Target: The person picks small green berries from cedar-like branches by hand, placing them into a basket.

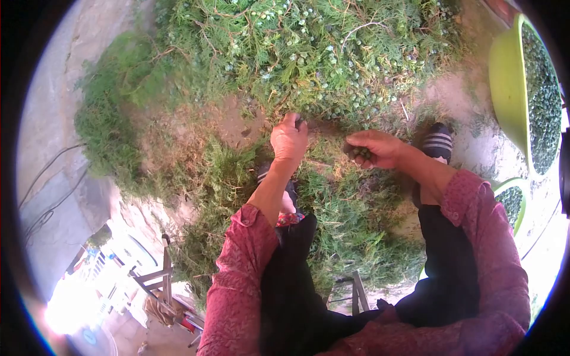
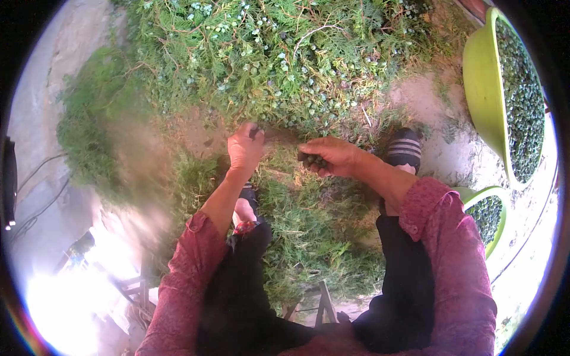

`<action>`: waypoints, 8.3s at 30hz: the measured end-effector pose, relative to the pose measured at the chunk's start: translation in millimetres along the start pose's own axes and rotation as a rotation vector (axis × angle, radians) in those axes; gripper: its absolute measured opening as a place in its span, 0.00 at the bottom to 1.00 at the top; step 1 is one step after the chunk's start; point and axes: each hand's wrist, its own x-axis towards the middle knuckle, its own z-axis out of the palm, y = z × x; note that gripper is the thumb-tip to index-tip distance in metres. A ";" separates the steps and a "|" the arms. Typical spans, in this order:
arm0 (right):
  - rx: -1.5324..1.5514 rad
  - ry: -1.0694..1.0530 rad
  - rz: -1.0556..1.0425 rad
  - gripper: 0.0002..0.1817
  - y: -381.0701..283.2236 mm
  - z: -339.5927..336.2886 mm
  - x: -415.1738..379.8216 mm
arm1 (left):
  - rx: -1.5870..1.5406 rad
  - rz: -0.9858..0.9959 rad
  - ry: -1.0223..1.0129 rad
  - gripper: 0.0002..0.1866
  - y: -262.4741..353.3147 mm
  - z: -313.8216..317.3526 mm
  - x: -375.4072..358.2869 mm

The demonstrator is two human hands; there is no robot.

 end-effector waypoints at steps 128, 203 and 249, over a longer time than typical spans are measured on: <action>-0.003 -0.016 0.026 0.08 4.9 -20.1 -12.7 | -0.276 0.049 -0.135 0.12 28.0 -25.2 -22.2; -0.302 -0.388 0.047 0.20 -55.3 67.1 -76.6 | -1.193 -0.521 -1.117 0.09 66.9 -129.1 -94.4; -0.222 -0.004 -0.188 0.19 -26.7 84.6 -55.0 | -1.542 -0.500 -0.386 0.01 80.4 -79.9 -86.5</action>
